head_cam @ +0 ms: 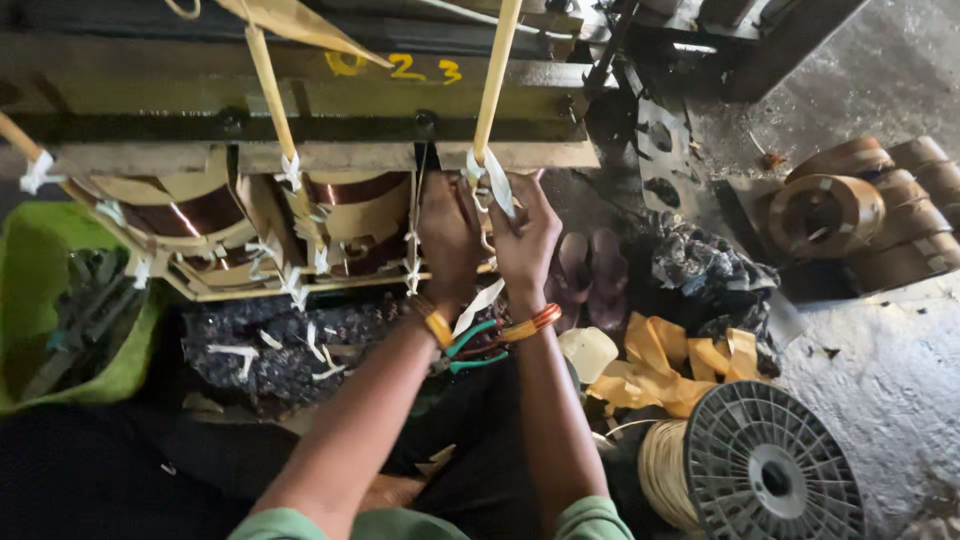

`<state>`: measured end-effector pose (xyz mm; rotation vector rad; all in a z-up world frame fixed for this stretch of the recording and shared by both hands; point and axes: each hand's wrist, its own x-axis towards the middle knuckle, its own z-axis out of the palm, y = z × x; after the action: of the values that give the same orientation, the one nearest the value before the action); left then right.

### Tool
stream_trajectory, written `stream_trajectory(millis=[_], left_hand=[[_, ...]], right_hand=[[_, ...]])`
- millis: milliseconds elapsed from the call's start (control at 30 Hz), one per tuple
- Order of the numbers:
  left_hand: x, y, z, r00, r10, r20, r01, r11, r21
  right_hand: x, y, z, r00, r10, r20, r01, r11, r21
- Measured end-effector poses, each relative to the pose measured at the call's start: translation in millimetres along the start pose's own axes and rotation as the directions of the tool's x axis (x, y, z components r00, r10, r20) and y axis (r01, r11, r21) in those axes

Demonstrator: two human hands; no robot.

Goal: The person sits on the floor and uses pliers to strip and adjust white plastic ties on a wooden-framed electrical device with copper coils. They repeatedly cut and reposition the ties to secure components.

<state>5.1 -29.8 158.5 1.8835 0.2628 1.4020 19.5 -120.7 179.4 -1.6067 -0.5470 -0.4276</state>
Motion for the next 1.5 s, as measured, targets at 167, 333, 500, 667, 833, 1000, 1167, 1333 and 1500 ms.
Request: stream_trajectory(millis=[167, 333, 500, 667, 833, 1000, 1167, 1333, 1500], left_hand=[[15, 16, -28, 0.979, 0.02, 0.204, -0.082, 0.951, 0.299], [26, 5, -34, 0.475, -0.557, 0.681, 0.877, 0.231, -0.422], [21, -26, -34, 0.559, -0.4, 0.726, 0.829, 0.258, -0.497], [16, -33, -22, 0.564, -0.453, 0.69, 0.821, 0.214, -0.53], [7, -20, -19, 0.606, -0.461, 0.648, 0.782, 0.192, -0.593], [12, -18, -26, 0.478, -0.476, 0.738, 0.794, -0.125, -0.595], [9, -12, -21, 0.55, -0.48, 0.684, 0.811, 0.112, -0.574], [-1, -3, -12, 0.428, -0.62, 0.658, 0.829, -0.021, -0.559], [-16, -2, 6, 0.527, -0.666, 0.528, 0.747, 0.065, -0.662]], right_hand=[[3, -5, -1, 1.0, 0.008, 0.018, -0.01, 0.995, 0.104], [-5, -2, -8, 1.0, 0.014, 0.021, -0.013, 0.998, -0.067], [1, -15, -3, 0.996, -0.052, 0.078, 0.06, 0.992, -0.107], [-7, -38, -4, 0.972, -0.224, 0.066, 0.232, 0.896, -0.379], [-10, -43, -4, 0.848, -0.519, 0.104, 0.518, 0.772, -0.369], [-17, -26, -4, 0.895, -0.416, 0.162, 0.442, 0.874, -0.2], [-14, 7, 13, 0.948, 0.294, 0.119, -0.283, 0.613, 0.738], [8, 10, 26, 0.881, 0.394, 0.261, -0.456, 0.563, 0.689], [10, -15, 22, 0.932, 0.283, 0.228, -0.342, 0.895, 0.288]])
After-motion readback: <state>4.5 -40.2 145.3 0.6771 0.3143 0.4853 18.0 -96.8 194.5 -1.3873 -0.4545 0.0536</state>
